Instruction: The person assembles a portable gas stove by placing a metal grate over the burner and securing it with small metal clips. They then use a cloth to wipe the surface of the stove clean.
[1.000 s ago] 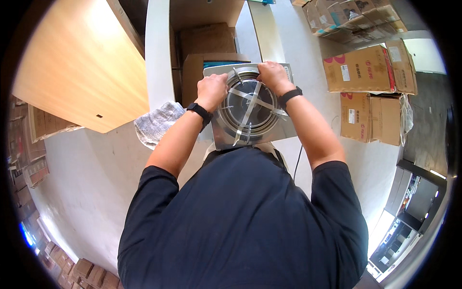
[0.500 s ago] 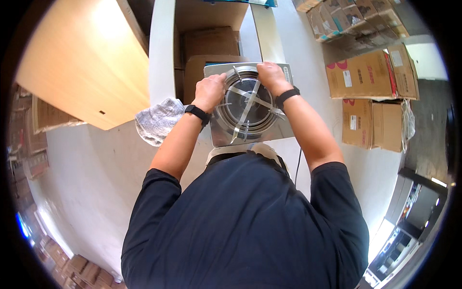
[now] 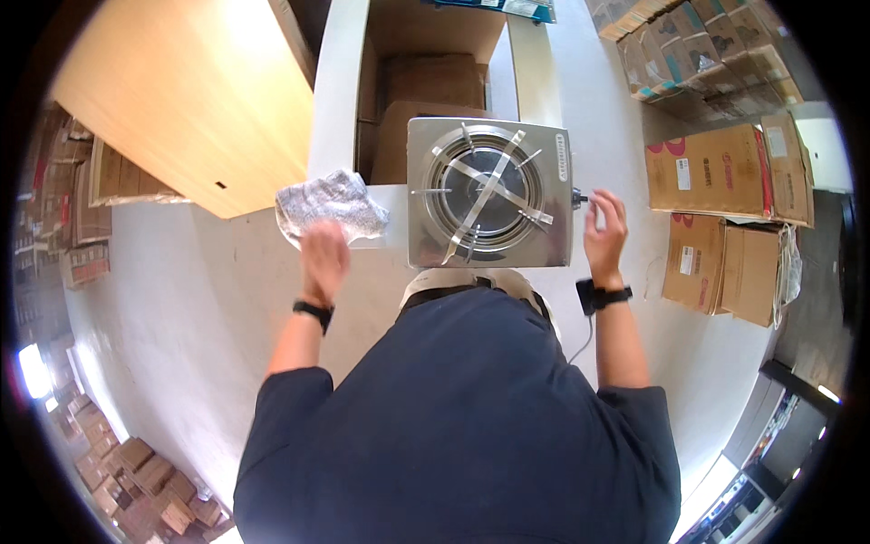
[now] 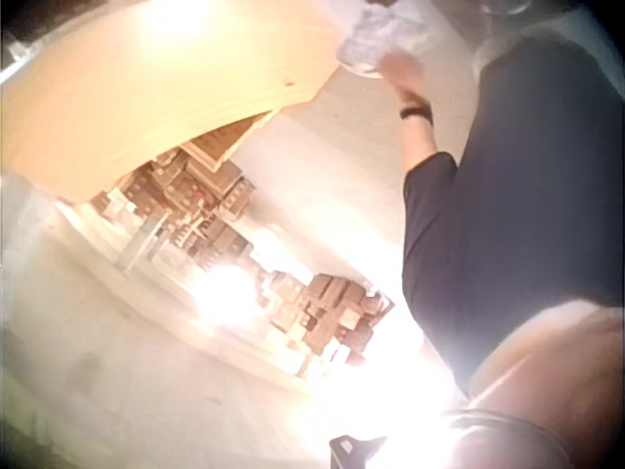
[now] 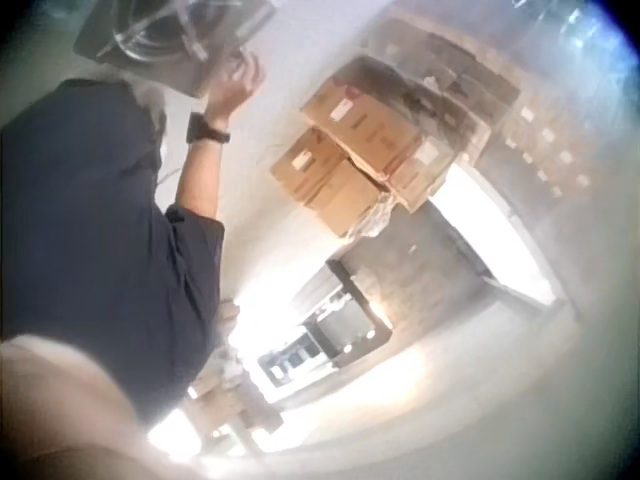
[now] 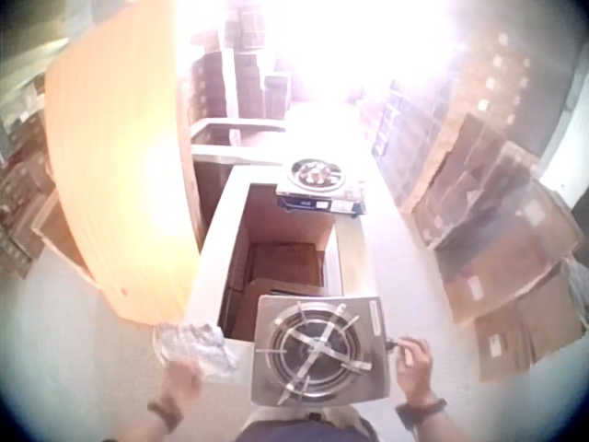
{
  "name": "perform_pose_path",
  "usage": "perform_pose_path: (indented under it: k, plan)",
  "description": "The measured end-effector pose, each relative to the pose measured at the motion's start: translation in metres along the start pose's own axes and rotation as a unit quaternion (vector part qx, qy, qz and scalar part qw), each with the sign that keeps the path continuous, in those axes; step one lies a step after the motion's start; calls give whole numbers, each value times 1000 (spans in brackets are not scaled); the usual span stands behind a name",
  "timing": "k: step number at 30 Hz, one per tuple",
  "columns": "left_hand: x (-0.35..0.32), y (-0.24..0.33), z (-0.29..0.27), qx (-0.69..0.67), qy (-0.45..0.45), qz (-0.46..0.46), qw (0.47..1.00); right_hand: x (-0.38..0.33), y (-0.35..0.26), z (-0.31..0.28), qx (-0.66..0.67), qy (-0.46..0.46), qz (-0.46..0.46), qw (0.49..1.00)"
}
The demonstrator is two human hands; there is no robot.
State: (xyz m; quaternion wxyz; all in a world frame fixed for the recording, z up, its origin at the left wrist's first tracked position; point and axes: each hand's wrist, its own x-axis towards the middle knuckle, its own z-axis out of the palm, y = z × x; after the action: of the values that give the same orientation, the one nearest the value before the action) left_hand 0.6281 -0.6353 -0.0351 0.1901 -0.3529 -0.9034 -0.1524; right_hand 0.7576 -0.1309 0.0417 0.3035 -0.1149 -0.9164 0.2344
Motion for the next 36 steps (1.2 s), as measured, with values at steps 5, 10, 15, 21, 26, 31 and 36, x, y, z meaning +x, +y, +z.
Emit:
perform_pose_path:
  k: [5, 10, 15, 21, 26, 31, 36]
  plan:
    - [-66, 90, 6, -359, -375, -88, 850, -104, 58, -48, -112, 26, 126, 985]
    - [-165, 91, 182, -555, -518, -226, 611, -232, 50, -80, -115, -229, 266, 929]
    - [-72, 103, 179, -447, -641, -510, 360, -330, 29, -128, -135, -244, 402, 872]
    - [-92, 178, 249, -380, -762, -320, 416, -445, 32, -157, -90, -233, 544, 801]
    - [-37, 263, 192, -236, -796, -237, 504, -480, 42, -167, -30, -256, 568, 782]
    - [-48, 323, 145, -244, -715, -296, 584, -497, 77, -200, 36, -252, 569, 782]
    - [-131, 296, 176, -229, -739, -259, 578, -567, 147, -215, 0, -258, 527, 810]
